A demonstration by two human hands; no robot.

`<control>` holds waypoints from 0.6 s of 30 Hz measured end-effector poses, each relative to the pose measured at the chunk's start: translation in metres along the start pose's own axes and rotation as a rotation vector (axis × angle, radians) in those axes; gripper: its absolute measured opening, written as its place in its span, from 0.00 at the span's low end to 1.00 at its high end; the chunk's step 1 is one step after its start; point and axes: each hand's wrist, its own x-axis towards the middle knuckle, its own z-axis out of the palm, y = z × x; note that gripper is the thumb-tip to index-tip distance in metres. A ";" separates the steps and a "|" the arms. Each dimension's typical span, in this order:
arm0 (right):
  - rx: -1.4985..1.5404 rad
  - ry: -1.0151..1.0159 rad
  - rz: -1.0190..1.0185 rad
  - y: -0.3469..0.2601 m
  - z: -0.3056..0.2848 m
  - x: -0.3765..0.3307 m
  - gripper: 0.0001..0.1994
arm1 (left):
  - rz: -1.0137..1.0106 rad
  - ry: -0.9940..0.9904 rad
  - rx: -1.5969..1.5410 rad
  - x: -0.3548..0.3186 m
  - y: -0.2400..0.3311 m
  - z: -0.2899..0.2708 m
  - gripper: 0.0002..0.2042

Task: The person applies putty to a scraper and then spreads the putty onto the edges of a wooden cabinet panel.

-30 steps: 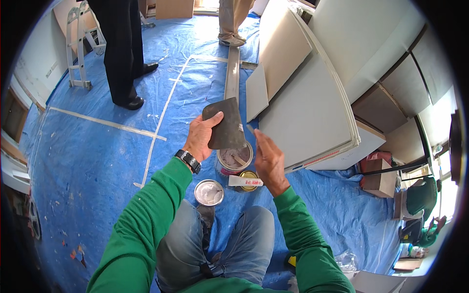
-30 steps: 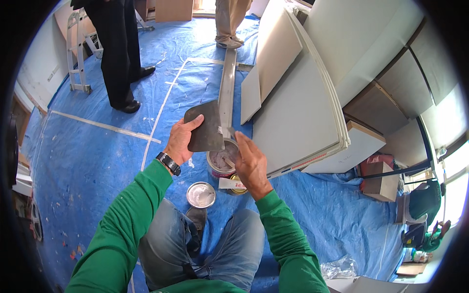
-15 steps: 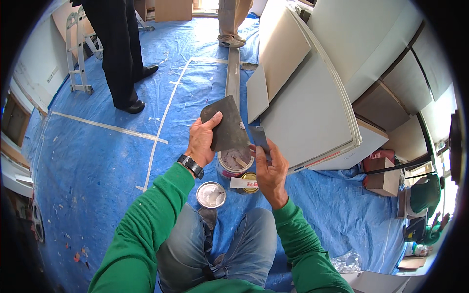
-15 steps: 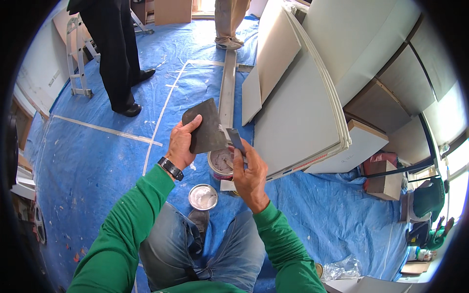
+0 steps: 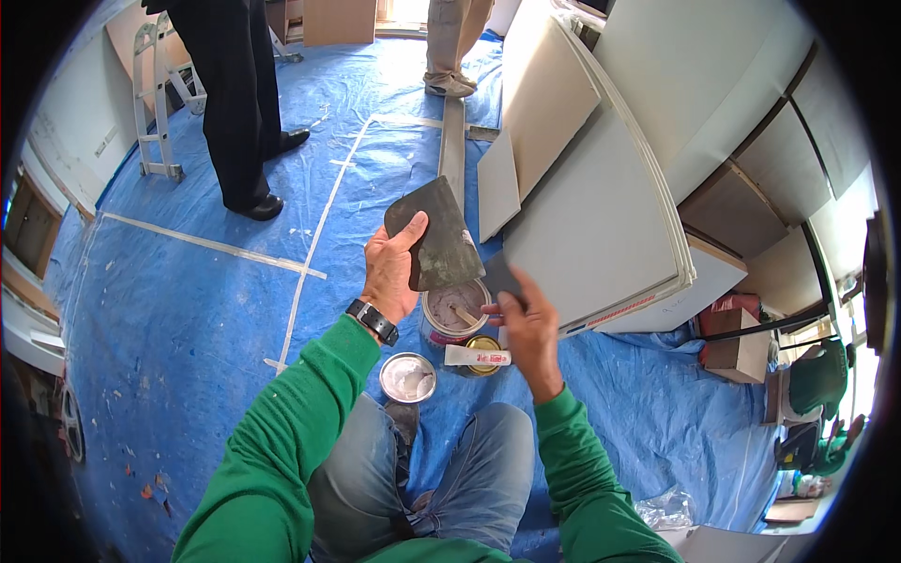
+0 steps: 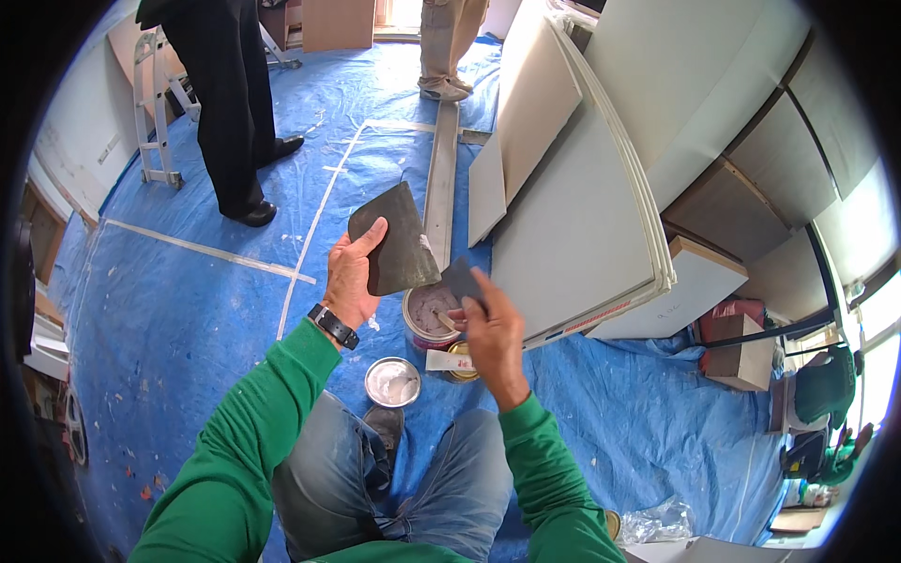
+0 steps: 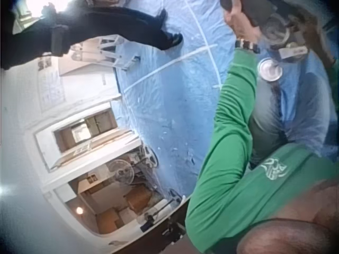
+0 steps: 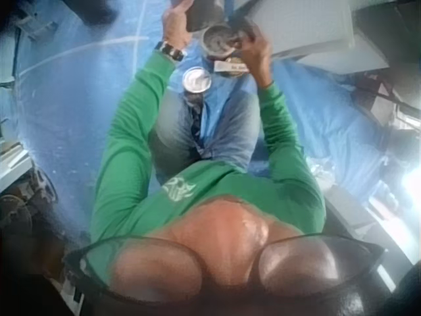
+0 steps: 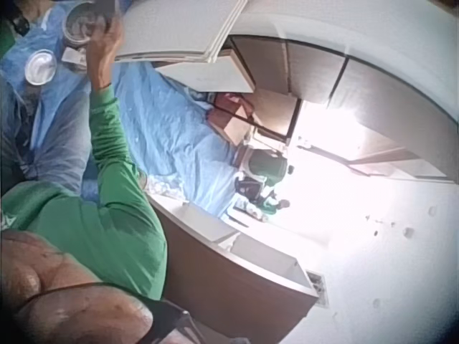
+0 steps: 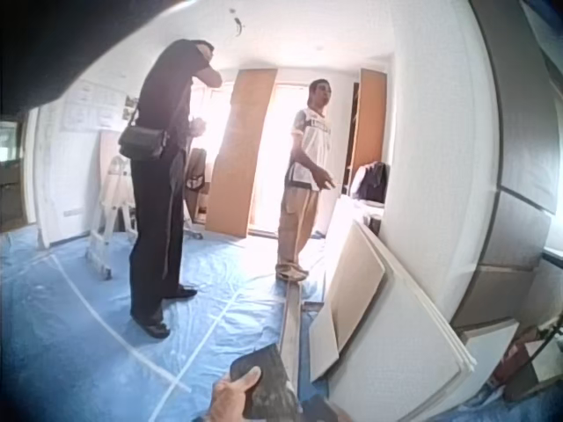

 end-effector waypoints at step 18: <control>0.762 -0.157 0.547 0.036 0.012 0.007 0.10 | -0.125 -0.195 0.179 -0.005 -0.005 0.010 0.18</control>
